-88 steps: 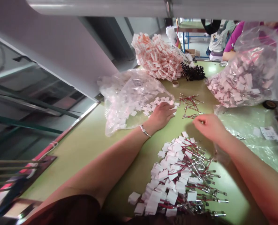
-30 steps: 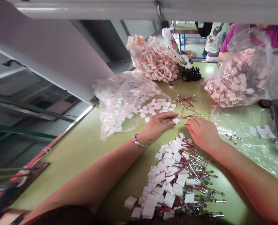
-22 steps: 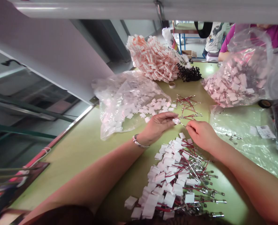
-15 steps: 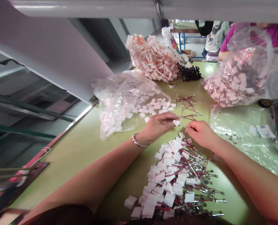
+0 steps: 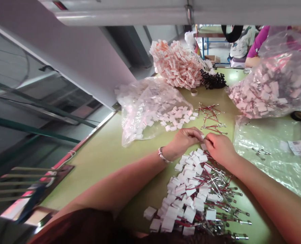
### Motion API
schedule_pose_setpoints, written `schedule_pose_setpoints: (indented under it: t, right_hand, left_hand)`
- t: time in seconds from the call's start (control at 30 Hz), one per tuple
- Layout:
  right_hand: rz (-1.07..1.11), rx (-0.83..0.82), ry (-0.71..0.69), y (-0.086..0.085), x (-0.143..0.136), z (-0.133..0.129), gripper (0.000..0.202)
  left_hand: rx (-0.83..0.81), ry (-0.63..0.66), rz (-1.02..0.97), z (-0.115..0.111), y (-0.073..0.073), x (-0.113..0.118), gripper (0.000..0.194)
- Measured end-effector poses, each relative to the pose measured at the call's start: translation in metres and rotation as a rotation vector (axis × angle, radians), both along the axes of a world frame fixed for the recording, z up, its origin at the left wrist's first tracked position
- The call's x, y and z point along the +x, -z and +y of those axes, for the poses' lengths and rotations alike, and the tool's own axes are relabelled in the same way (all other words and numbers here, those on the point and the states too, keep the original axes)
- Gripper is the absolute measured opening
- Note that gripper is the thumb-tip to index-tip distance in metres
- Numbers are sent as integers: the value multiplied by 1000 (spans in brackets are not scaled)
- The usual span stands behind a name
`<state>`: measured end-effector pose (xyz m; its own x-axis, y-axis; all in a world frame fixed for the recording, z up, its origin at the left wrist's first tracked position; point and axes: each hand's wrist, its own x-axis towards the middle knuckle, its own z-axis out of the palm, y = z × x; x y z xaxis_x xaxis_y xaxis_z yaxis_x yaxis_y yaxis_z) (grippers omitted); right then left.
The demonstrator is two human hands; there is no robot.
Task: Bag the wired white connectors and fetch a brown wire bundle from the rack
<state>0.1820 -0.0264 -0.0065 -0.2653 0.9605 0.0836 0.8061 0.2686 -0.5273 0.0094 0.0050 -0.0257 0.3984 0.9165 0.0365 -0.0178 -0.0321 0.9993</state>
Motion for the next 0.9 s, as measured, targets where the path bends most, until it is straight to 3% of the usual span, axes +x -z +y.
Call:
schedule_pose_setpoints:
  t: [0.1, 0.2, 0.27, 0.33, 0.5, 0.63, 0.7, 0.8, 0.9]
  right_hand:
    - [-1, -25, -12, -2, 1, -3, 23]
    - [66, -99, -97, -7, 2, -13, 22]
    - [102, -125, -194, -12, 3, -17, 24]
    - [91, -89, -192, -15, 9, -14, 31]
    - [-103, 88, 230, -13, 37, 23, 24]
    - [-338, 94, 256, 0, 41, 37, 21]
    - [-411, 91, 234, 6, 37, 35, 20]
    - [-351, 110, 248, 9, 35, 33, 20]
    - [-171, 121, 250, 6, 37, 31, 15]
  left_hand:
    - [220, 2, 224, 11, -12, -9, 10]
    - [614, -150, 547, 35, -18, -28, 25]
    - [819, -169, 774, 53, -12, -41, 28]
    - [902, -89, 954, 67, 0, -50, 29]
    - [883, -101, 1074, 76, 22, -51, 30]
    - [785, -163, 1036, 71, 19, -48, 30]
    - [717, -220, 927, 67, 15, -47, 32]
    - [560, -333, 635, 58, 7, -43, 40]
    - [299, -292, 254, 45, -1, -33, 51]
